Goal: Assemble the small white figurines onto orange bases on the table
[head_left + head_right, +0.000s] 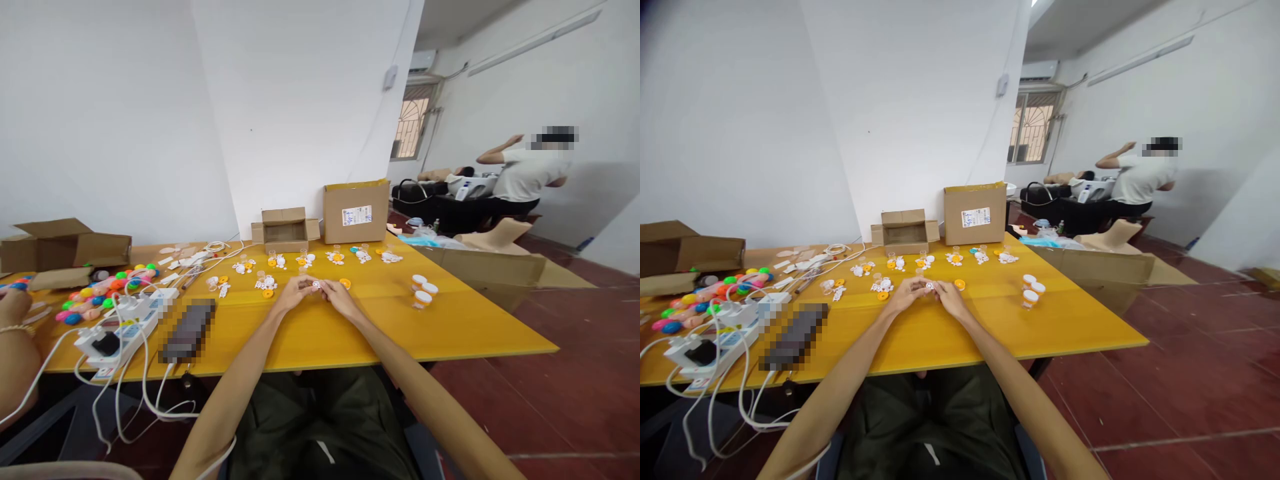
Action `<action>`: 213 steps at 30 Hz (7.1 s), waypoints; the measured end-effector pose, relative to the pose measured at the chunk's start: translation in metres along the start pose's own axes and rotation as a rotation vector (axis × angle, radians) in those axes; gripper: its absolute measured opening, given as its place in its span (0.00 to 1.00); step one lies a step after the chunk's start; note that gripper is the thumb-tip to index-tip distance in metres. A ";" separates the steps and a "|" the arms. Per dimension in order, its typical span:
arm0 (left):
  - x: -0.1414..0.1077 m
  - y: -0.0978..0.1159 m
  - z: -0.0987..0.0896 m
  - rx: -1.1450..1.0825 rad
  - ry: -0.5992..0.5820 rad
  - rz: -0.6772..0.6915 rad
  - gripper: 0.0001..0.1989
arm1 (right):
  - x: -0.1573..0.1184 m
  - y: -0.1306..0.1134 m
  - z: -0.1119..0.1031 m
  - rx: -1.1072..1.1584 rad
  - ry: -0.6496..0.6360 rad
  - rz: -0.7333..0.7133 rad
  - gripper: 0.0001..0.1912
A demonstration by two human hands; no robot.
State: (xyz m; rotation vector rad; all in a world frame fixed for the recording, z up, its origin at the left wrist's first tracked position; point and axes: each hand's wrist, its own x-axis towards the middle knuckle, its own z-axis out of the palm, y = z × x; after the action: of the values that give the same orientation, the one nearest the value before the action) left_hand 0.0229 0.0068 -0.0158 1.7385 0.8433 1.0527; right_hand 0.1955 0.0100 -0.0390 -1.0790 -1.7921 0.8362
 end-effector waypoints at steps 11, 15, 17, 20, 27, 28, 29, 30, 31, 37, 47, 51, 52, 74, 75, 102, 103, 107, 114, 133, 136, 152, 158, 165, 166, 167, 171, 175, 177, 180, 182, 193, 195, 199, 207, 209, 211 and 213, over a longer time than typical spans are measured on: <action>0.000 -0.004 -0.002 0.082 -0.002 0.046 0.14 | -0.002 -0.006 0.001 0.049 0.023 0.049 0.28; 0.001 -0.006 -0.002 0.191 0.014 0.080 0.12 | -0.006 -0.011 0.001 0.001 0.092 0.023 0.27; 0.000 -0.007 -0.003 0.263 0.040 0.090 0.10 | -0.007 -0.013 0.000 -0.072 0.139 0.005 0.26; -0.003 -0.006 -0.007 0.428 0.095 0.093 0.08 | -0.010 -0.017 0.000 -0.278 0.205 -0.005 0.21; -0.011 -0.004 -0.015 0.796 0.159 0.071 0.09 | -0.012 -0.026 0.010 -0.828 0.139 0.133 0.11; -0.011 -0.004 -0.015 0.813 0.161 0.070 0.09 | -0.010 -0.028 0.012 -0.884 0.107 0.136 0.11; -0.011 -0.004 -0.015 0.827 0.162 0.068 0.09 | -0.009 -0.031 0.014 -0.929 0.079 0.137 0.12; -0.012 -0.004 -0.015 0.839 0.163 0.067 0.09 | -0.008 -0.033 0.015 -0.962 0.059 0.141 0.13; -0.012 -0.004 -0.015 0.850 0.163 0.064 0.09 | -0.006 -0.036 0.017 -0.984 0.044 0.150 0.14; -0.011 -0.004 -0.014 0.927 0.143 0.058 0.08 | 0.006 -0.048 0.023 -1.006 0.004 0.212 0.16; -0.011 -0.009 -0.014 0.945 0.149 0.071 0.10 | 0.006 -0.048 0.025 -1.013 0.015 0.157 0.14; -0.011 -0.009 -0.013 0.935 0.165 0.077 0.09 | 0.001 -0.055 0.023 -1.004 -0.021 0.138 0.17; -0.011 -0.009 -0.013 0.936 0.168 0.073 0.09 | 0.000 -0.056 0.022 -1.005 -0.028 0.136 0.18; -0.009 -0.010 -0.014 1.001 0.200 0.062 0.12 | -0.005 -0.042 0.025 -0.919 -0.040 -0.161 0.19; -0.009 -0.010 -0.014 1.000 0.198 0.059 0.12 | -0.005 -0.042 0.025 -0.929 -0.035 -0.155 0.20; -0.008 -0.016 -0.016 1.034 0.162 0.115 0.15 | -0.003 -0.037 0.026 -1.022 0.051 -0.023 0.18; -0.008 -0.015 -0.016 1.035 0.161 0.113 0.15 | -0.003 -0.038 0.026 -1.023 0.053 -0.011 0.18; -0.010 -0.011 -0.015 1.041 0.143 0.109 0.12 | -0.004 -0.044 0.026 -1.016 0.054 0.019 0.19; -0.012 -0.002 -0.013 1.045 0.108 0.078 0.11 | -0.005 -0.050 0.026 -1.022 0.041 0.060 0.19; -0.012 0.007 -0.011 1.038 0.171 -0.076 0.22 | -0.012 -0.058 0.028 -1.020 -0.007 0.013 0.19; -0.012 0.005 -0.012 1.022 0.194 -0.050 0.20 | -0.011 -0.054 0.029 -1.012 -0.012 -0.024 0.19; -0.008 -0.009 -0.016 1.042 0.167 -0.021 0.13 | -0.008 -0.050 0.029 -0.985 -0.033 -0.035 0.19; -0.009 -0.008 -0.015 1.034 0.190 -0.005 0.10 | -0.007 -0.048 0.029 -0.983 -0.015 -0.038 0.17; -0.008 -0.013 -0.017 1.006 0.198 0.021 0.13 | -0.007 -0.047 0.029 -0.986 0.002 -0.024 0.15; -0.008 -0.014 -0.017 1.005 0.198 0.023 0.13 | -0.007 -0.046 0.029 -0.985 0.005 -0.023 0.15; -0.008 -0.015 -0.018 1.006 0.197 0.025 0.14 | -0.007 -0.046 0.029 -0.984 0.007 -0.025 0.15; -0.008 -0.016 -0.018 1.012 0.182 0.018 0.16 | -0.006 -0.044 0.029 -0.977 0.009 -0.043 0.16; -0.007 -0.015 -0.018 1.017 0.147 0.004 0.19 | -0.006 -0.043 0.028 -0.969 0.007 -0.046 0.17; -0.007 -0.015 -0.018 1.013 0.134 0.008 0.20 | -0.005 -0.042 0.028 -0.964 0.018 -0.050 0.17; -0.007 -0.016 -0.018 1.003 0.125 0.019 0.22 | -0.005 -0.040 0.028 -0.952 0.017 -0.043 0.17; -0.006 -0.018 -0.019 0.996 0.124 0.017 0.22 | -0.004 -0.039 0.028 -0.940 0.013 -0.043 0.17; -0.007 -0.017 -0.019 0.989 0.122 0.010 0.21 | -0.005 -0.047 0.004 -0.976 0.276 0.097 0.15; -0.008 -0.016 -0.019 0.987 0.127 0.018 0.19 | -0.008 -0.047 -0.003 -0.988 0.317 0.184 0.15; -0.010 -0.013 -0.018 0.977 0.159 0.060 0.17 | -0.012 -0.042 -0.008 -0.978 0.278 0.330 0.13; -0.010 -0.010 -0.018 0.935 0.084 0.145 0.19 | -0.001 -0.020 0.001 -0.787 0.158 0.140 0.09; -0.011 -0.010 -0.018 0.906 0.043 0.159 0.21 | 0.002 -0.015 0.004 -0.649 0.120 0.039 0.12; -0.012 -0.009 -0.018 0.872 0.005 0.171 0.22 | 0.005 -0.011 0.007 -0.494 0.090 -0.039 0.15; -0.014 -0.007 -0.018 0.839 -0.026 0.182 0.23 | 0.007 -0.009 0.009 -0.351 0.071 -0.077 0.18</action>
State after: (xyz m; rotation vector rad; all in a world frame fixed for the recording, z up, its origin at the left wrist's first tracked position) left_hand 0.0006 0.0036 -0.0223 2.5541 1.2351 0.8306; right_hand 0.1826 0.0120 -0.0325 -1.2338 -1.9509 0.4392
